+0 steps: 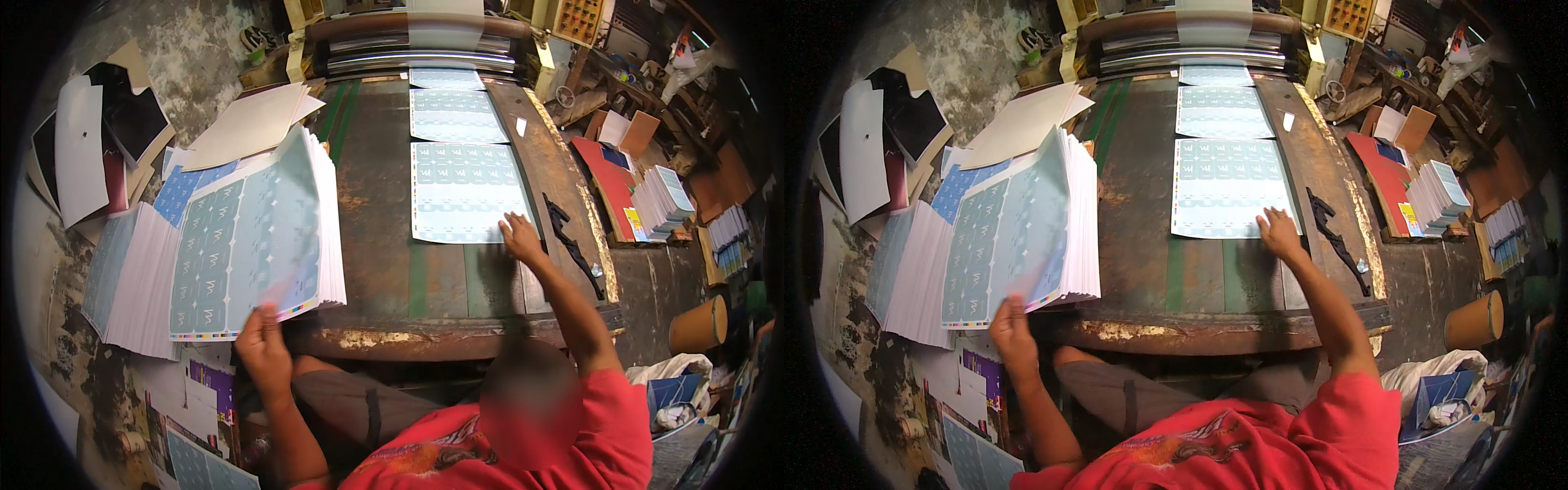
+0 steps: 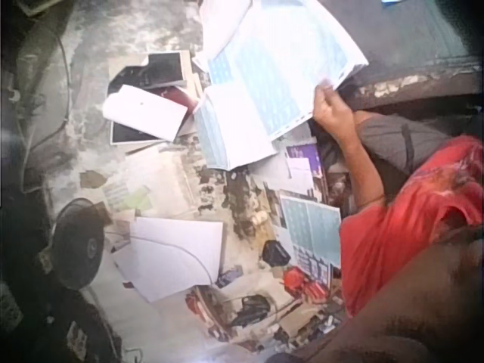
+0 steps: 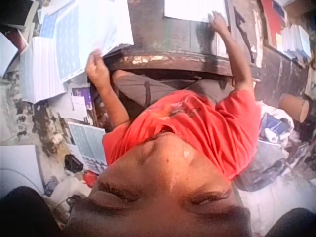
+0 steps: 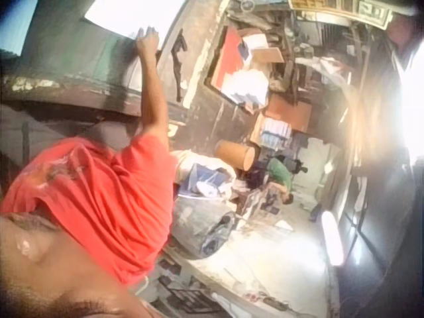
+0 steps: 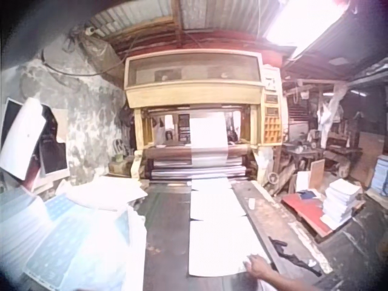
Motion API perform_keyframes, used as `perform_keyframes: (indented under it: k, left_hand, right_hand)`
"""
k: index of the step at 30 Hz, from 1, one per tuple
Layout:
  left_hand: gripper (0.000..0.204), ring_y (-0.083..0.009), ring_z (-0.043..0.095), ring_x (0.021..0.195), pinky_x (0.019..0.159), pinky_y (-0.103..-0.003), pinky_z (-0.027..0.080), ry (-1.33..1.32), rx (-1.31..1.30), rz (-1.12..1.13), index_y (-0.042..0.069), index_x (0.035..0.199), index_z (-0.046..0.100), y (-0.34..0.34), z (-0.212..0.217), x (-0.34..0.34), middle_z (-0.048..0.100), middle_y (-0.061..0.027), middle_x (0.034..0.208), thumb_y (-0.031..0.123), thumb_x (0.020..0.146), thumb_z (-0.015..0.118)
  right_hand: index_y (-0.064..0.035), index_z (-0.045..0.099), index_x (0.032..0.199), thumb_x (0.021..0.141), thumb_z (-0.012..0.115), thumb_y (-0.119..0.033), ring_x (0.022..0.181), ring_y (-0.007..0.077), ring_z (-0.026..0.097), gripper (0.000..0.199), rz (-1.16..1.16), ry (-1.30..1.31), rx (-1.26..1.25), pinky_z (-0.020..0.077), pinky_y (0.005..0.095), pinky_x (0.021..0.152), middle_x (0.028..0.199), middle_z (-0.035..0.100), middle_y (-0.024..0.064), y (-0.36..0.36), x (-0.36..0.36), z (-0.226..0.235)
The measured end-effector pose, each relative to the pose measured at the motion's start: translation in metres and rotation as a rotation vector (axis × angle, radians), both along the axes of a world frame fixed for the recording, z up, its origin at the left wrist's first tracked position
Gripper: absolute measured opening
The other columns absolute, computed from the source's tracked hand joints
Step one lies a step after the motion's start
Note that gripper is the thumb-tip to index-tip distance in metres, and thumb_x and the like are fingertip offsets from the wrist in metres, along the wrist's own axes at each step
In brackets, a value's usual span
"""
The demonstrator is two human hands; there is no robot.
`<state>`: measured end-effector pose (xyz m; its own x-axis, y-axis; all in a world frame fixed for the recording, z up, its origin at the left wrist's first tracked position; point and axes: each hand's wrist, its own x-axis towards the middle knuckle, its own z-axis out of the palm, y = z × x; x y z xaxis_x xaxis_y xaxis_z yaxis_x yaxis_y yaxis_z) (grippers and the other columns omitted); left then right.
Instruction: The person aligns and organizes printed blue sheets on the loading table of an industrial printing or laminating machine, moving sheets from a stack on the left onto the machine's feed rollers.
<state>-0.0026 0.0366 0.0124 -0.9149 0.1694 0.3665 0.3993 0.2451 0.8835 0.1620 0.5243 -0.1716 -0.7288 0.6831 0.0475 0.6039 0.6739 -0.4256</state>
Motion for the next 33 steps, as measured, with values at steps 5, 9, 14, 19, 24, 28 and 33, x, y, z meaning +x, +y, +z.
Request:
perform_keyframes:
  k: [5, 9, 14, 19, 24, 28, 33]
  left_hand:
    - [0.032, -0.0181, 0.065, 0.082, 0.091, -0.037, 0.041, 0.328, -0.082, -0.187, 0.007, 0.090, 0.071, 0.010, 0.021, 0.013, 0.072, -0.0025, 0.085, 0.036, 0.097, 0.058]
    - [0.039, -0.0310, 0.062, 0.115, 0.110, -0.052, 0.027, 0.493, -0.361, -0.669, 0.018, 0.098, 0.075, 0.025, 0.034, 0.027, 0.074, -0.0026, 0.100, 0.053, 0.089, 0.060]
    - [0.057, -0.0385, 0.039, 0.138, 0.114, -0.056, 0.021, 0.614, -0.558, -0.514, 0.011, 0.115, 0.070, 0.037, 0.042, 0.037, 0.060, -0.0127, 0.132, 0.056, 0.080, 0.068]
    - [0.053, -0.0365, 0.048, 0.131, 0.109, -0.050, 0.034, 0.514, -0.601, -0.266, 0.006, 0.127, 0.061, 0.016, 0.020, 0.002, 0.061, -0.0137, 0.130, 0.040, 0.086, 0.068]
    - [0.035, -0.0317, 0.059, 0.119, 0.102, -0.045, 0.040, 0.497, -0.580, -0.124, 0.006, 0.114, 0.069, 0.017, 0.006, 0.003, 0.069, -0.0130, 0.117, 0.030, 0.089, 0.067]
    - [0.034, -0.0297, 0.061, 0.117, 0.101, -0.041, 0.042, 0.388, -0.485, -0.211, 0.005, 0.113, 0.070, 0.011, 0.012, -0.001, 0.069, -0.0127, 0.116, 0.031, 0.090, 0.067]
    - [0.032, -0.0259, 0.060, 0.118, 0.100, -0.033, 0.042, 0.083, -0.320, -0.170, 0.004, 0.117, 0.068, 0.010, 0.013, 0.000, 0.067, -0.0160, 0.120, 0.028, 0.097, 0.060]
  right_hand:
    - [-0.0018, 0.045, 0.142, 0.096, 0.051, -0.051, 0.109, 0.0273, 0.061, 0.067, 0.239, 0.539, -1.109, 0.0461, 0.0410, 0.096, 0.123, 0.063, 0.0175, -0.130, -0.011, 0.088]
    - [0.0027, 0.049, 0.131, 0.096, 0.053, -0.047, 0.085, 0.0175, 0.062, 0.061, 0.550, 0.822, -1.574, 0.0506, 0.0324, 0.081, 0.100, 0.065, 0.0107, -0.199, 0.000, 0.127]
    - [0.0039, 0.052, 0.113, 0.092, 0.062, -0.021, 0.059, 0.0153, 0.056, 0.034, -0.001, 0.820, -1.765, 0.0444, 0.0248, 0.050, 0.084, 0.062, 0.0103, -0.212, 0.016, 0.096]
    - [-0.0003, 0.051, 0.111, 0.096, 0.057, -0.024, 0.060, 0.0184, 0.056, 0.029, -0.267, 0.723, -1.802, 0.0529, 0.0381, 0.065, 0.074, 0.061, 0.0110, -0.219, 0.059, 0.017]
    - [0.0012, 0.051, 0.115, 0.100, 0.051, -0.034, 0.062, 0.0201, 0.058, 0.038, -0.413, 0.747, -1.784, 0.0547, 0.0425, 0.072, 0.078, 0.063, 0.0152, -0.231, 0.085, -0.012]
    - [0.0036, 0.050, 0.117, 0.101, 0.048, -0.039, 0.063, 0.0221, 0.060, 0.046, -0.429, 0.814, -1.818, 0.0552, 0.0460, 0.075, 0.082, 0.065, 0.0187, -0.214, 0.079, -0.029]
    - [0.0051, 0.050, 0.116, 0.103, 0.042, -0.043, 0.062, 0.0202, 0.061, 0.051, -0.438, 0.828, -1.759, 0.0571, 0.0438, 0.075, 0.088, 0.066, 0.0181, -0.192, 0.052, -0.011]
